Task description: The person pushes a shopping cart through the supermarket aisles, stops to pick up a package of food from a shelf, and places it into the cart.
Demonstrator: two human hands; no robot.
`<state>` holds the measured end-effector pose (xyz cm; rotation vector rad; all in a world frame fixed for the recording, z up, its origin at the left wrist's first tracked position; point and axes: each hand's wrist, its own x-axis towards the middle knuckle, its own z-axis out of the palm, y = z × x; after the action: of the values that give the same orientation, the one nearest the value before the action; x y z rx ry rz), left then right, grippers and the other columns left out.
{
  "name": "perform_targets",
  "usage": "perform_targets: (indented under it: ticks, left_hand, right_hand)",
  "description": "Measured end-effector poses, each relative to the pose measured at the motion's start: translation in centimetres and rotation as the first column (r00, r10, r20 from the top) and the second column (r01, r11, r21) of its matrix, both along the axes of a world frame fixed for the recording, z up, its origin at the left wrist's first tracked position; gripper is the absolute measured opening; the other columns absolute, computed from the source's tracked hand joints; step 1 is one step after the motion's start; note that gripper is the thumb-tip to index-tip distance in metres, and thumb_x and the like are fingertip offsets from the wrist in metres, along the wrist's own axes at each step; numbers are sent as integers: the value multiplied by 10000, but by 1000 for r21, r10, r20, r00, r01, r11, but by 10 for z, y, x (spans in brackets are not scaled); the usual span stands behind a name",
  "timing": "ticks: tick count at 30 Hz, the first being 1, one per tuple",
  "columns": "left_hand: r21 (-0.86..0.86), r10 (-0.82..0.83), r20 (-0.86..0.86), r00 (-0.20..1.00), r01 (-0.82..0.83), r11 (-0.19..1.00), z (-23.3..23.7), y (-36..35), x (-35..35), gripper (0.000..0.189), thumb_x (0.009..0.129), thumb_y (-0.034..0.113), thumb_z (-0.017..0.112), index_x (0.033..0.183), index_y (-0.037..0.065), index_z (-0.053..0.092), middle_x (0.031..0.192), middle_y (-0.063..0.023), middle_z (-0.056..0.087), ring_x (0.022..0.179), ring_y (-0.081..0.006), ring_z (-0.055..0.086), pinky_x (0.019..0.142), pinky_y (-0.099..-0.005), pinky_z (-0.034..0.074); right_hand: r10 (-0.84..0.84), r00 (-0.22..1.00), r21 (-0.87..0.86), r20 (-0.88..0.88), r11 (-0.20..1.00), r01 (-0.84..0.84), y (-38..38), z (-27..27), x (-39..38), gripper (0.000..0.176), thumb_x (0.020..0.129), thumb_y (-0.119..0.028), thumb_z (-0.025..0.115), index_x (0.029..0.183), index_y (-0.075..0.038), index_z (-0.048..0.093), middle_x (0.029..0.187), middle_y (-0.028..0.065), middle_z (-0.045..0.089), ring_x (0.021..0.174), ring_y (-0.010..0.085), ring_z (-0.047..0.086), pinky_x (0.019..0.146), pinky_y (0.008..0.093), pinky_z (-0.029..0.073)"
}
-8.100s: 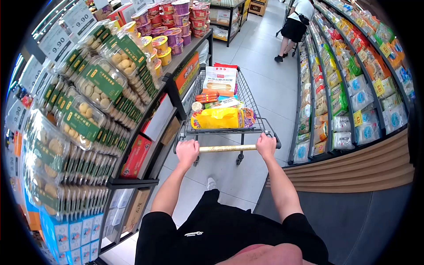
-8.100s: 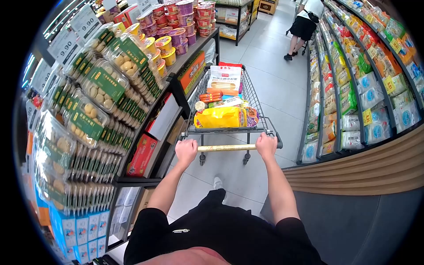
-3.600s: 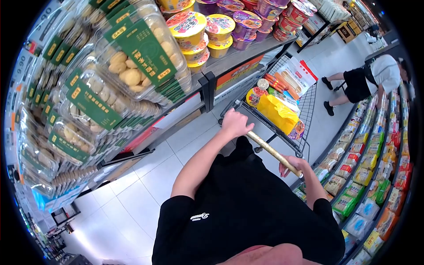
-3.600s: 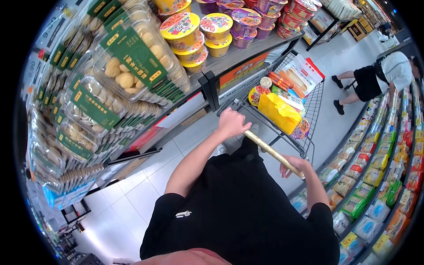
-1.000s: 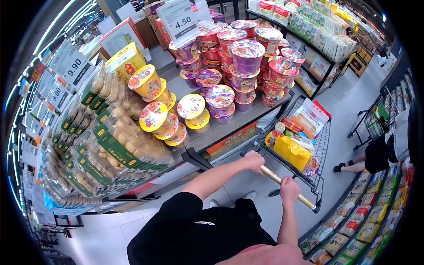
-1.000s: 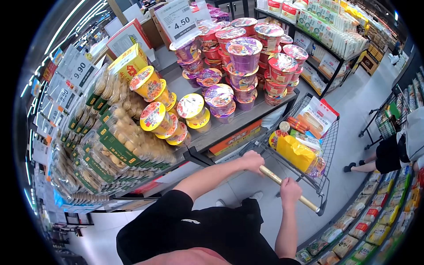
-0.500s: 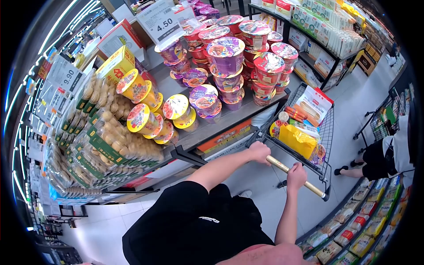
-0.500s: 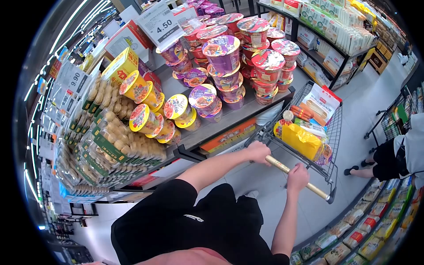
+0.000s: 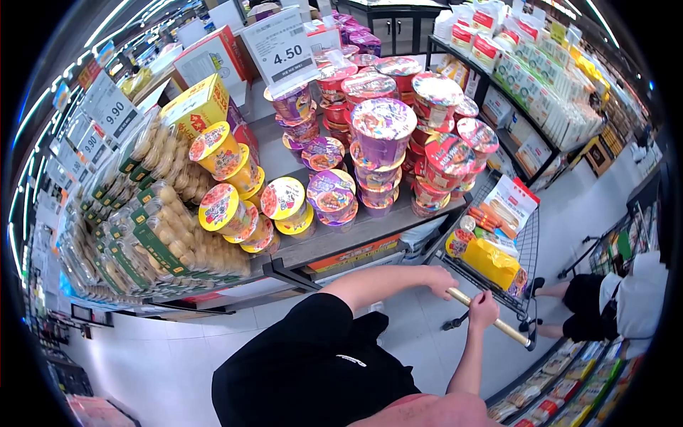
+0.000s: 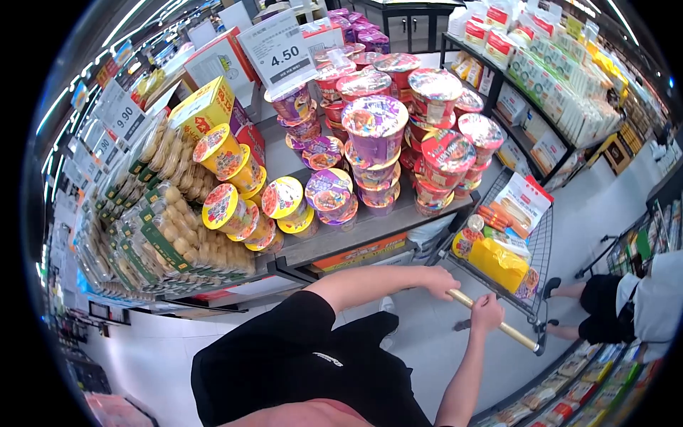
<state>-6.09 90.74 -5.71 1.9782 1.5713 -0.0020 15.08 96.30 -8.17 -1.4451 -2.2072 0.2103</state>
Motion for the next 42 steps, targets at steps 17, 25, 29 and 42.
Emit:
perform_targets:
  ticks: [17,25,29,42]
  left_hand:
    - [-37,48,18,999,-47,998,0,112,-27,525,868,618,556,873,134,761,772,-108,712,750,-322,685,721,-445,493]
    - [0,135,71,988,-135,991,-10,164,-27,501,857,593,572,881,129,760,798,-114,719,776,-337,688,724,-465,478]
    - [-7,190,45,981,-190,982,-11,191,-29,503,853,581,577,873,112,756,786,-122,716,763,-337,691,698,-459,493]
    - [22,369,21,929,-370,929,-8,271,-11,488,873,556,555,874,104,738,803,-129,715,790,-345,688,711,-462,498]
  right_hand:
    - [4,995,-151,95,988,10,164,-21,-4,176,827,-211,603,726,-69,629,695,151,653,680,376,637,628,488,476]
    - [70,985,-195,155,980,-39,227,-3,-23,190,855,-214,573,764,-51,612,738,170,661,698,395,637,649,499,487]
    - [129,978,-170,163,980,-101,261,-3,-32,193,855,-215,570,758,-50,599,717,170,651,688,399,632,641,513,477]
    - [361,928,-60,95,932,-357,394,-20,-44,162,824,-186,591,716,-67,574,663,179,622,643,413,615,588,525,454]
